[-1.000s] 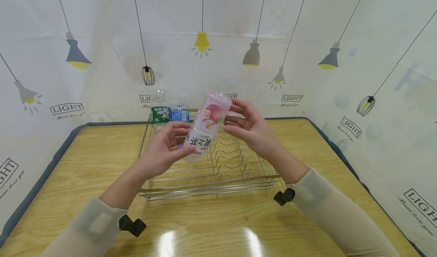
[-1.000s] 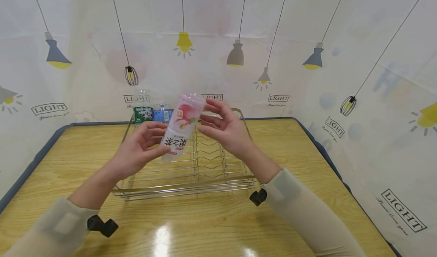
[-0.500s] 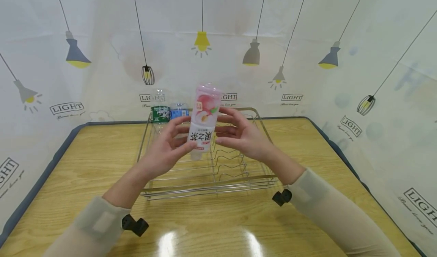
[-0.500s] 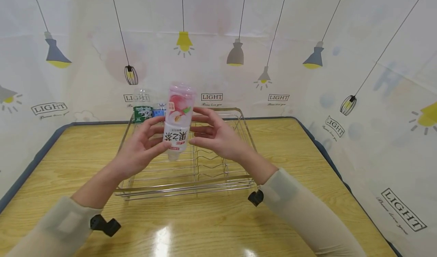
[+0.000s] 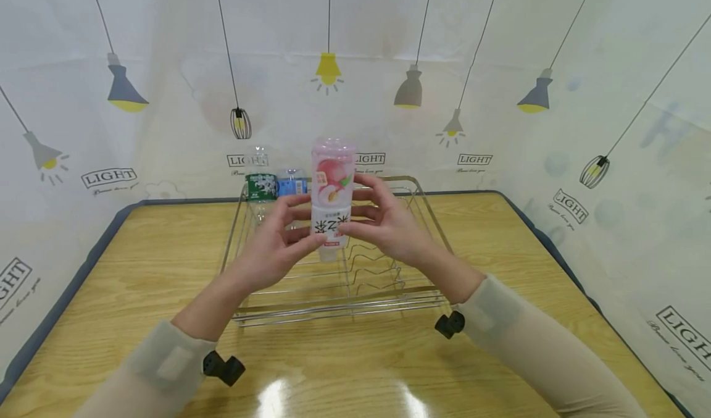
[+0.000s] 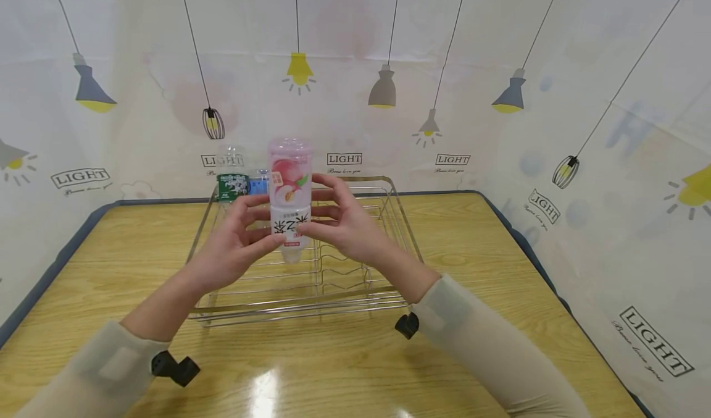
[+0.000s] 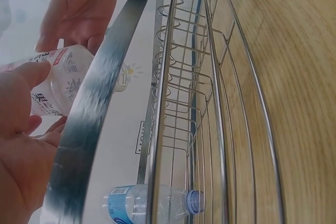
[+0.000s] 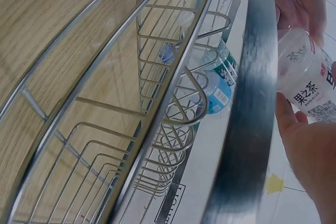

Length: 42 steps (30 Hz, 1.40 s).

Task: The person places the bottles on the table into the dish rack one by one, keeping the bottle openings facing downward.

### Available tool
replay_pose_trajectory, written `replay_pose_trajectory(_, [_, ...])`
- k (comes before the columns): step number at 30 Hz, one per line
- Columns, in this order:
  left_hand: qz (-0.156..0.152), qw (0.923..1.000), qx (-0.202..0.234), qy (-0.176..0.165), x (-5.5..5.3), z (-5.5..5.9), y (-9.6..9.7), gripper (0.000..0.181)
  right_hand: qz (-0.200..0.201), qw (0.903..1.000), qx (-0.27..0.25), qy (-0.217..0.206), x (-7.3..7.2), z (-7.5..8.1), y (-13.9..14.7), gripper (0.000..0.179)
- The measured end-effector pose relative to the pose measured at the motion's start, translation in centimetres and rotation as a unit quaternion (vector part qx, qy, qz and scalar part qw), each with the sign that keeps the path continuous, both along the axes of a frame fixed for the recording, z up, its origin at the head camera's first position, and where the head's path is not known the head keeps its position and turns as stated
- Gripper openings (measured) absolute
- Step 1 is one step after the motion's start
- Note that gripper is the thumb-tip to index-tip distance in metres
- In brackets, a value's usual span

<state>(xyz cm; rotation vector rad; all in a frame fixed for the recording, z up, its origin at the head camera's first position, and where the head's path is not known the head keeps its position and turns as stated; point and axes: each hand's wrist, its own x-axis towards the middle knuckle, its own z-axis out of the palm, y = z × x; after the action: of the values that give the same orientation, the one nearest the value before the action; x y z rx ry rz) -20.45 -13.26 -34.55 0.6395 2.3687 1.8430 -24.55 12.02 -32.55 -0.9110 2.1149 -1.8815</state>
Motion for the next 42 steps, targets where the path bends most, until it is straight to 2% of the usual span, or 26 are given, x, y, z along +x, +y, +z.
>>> replay_pose_trajectory(16, [0.0, 1.0, -0.005, -0.001, 0.1, -0.3, 0.2, 0.074, -0.007, 0.9996, 0.019, 0.018, 0.0, 0.0, -0.1, 0.078])
replay_pose_trajectory(25, [0.002, 0.9997, -0.015, 0.018, 0.0, -0.2, -0.2, 0.076, -0.02, 0.9995, 0.024, 0.009, 0.1, 0.3, 0.1, 0.077])
replay_pose_trajectory(30, [0.006, 0.9993, -0.025, 0.026, 0.0, 0.3, -2.1, 0.071, -0.027, 0.9992, 0.028, 0.005, -0.2, 0.4, 0.3, 0.081])
replay_pose_trajectory(35, [0.018, 0.9975, -0.062, 0.027, 0.7, 0.5, -4.9, 0.066, -0.033, 0.9991, 0.027, 0.008, -0.6, 0.6, 0.6, 0.081])
replay_pose_trajectory(42, [0.057, 0.9857, -0.144, 0.065, 2.3, 0.1, -9.1, 0.057, -0.046, 0.9984, 0.032, 0.007, -1.3, 1.2, 0.9, 0.08])
